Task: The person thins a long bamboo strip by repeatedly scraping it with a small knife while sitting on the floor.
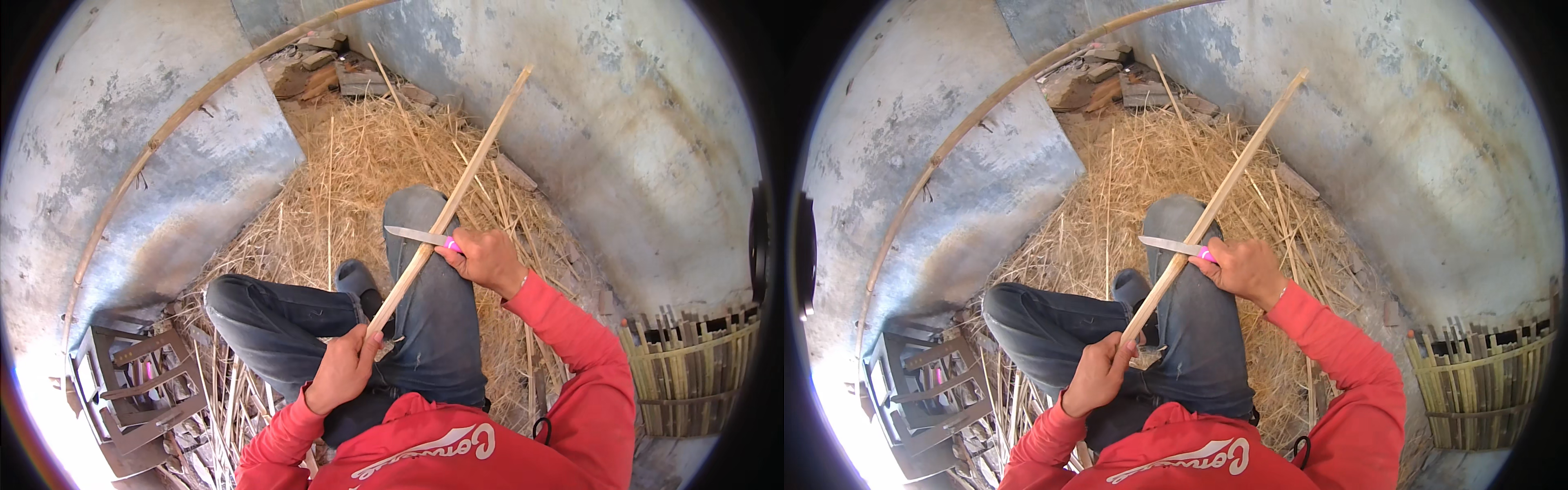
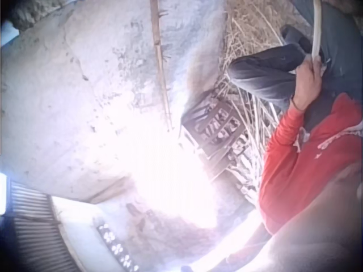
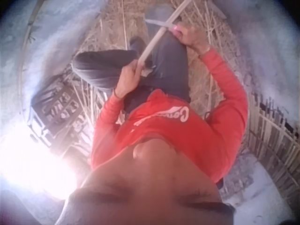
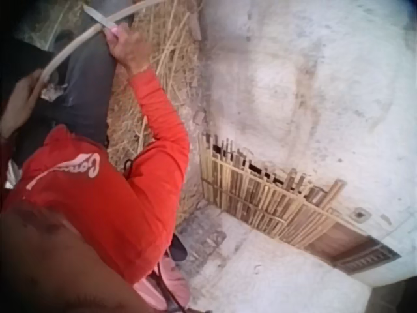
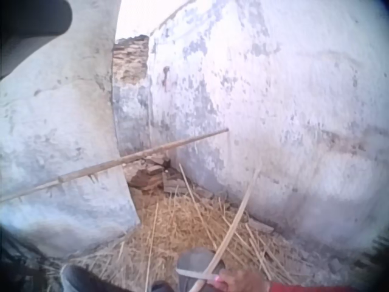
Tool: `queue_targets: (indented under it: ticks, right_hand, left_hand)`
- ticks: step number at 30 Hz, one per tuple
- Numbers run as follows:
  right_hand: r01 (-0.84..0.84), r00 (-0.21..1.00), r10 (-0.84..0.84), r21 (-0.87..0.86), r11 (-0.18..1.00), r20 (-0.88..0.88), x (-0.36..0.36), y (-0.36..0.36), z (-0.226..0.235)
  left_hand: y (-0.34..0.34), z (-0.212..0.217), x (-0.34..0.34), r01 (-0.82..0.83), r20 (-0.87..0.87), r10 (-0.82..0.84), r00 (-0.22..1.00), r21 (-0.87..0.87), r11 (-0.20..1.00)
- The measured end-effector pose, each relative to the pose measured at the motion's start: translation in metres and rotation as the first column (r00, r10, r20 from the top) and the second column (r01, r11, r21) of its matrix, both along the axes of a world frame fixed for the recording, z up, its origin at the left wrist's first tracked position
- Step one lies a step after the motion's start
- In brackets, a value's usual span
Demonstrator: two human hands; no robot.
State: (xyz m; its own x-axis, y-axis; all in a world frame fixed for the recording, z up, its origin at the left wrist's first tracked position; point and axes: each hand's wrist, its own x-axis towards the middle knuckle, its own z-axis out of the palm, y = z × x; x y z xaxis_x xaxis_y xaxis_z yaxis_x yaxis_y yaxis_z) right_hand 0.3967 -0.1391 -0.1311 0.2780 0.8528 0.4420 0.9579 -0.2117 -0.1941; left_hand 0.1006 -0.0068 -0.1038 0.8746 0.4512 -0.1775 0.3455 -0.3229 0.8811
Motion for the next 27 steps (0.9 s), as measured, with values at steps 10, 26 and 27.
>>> queue_targets:
  ticks: [10, 26, 27]
  right_hand:
    - [0.09, 0.932, -0.135, -0.143, 0.986, -0.338, -0.03, 0.002, 0.027]
    - [0.132, 0.967, -0.148, -0.087, 0.987, -0.208, 0.02, 0.002, 0.017]
    - [0.105, 0.959, -0.122, -0.079, 0.991, -0.257, 0.01, 0.002, 0.013]
  left_hand:
    - [0.002, 0.009, 0.02, 0.162, 0.039, -0.169, 0.985, -0.55, 0.819]
    - [-0.005, -0.007, 0.008, 0.067, -0.015, -0.078, 0.997, -0.373, 0.925]
    - [-0.002, -0.005, 0.007, 0.069, -0.019, -0.082, 0.996, -0.379, 0.923]
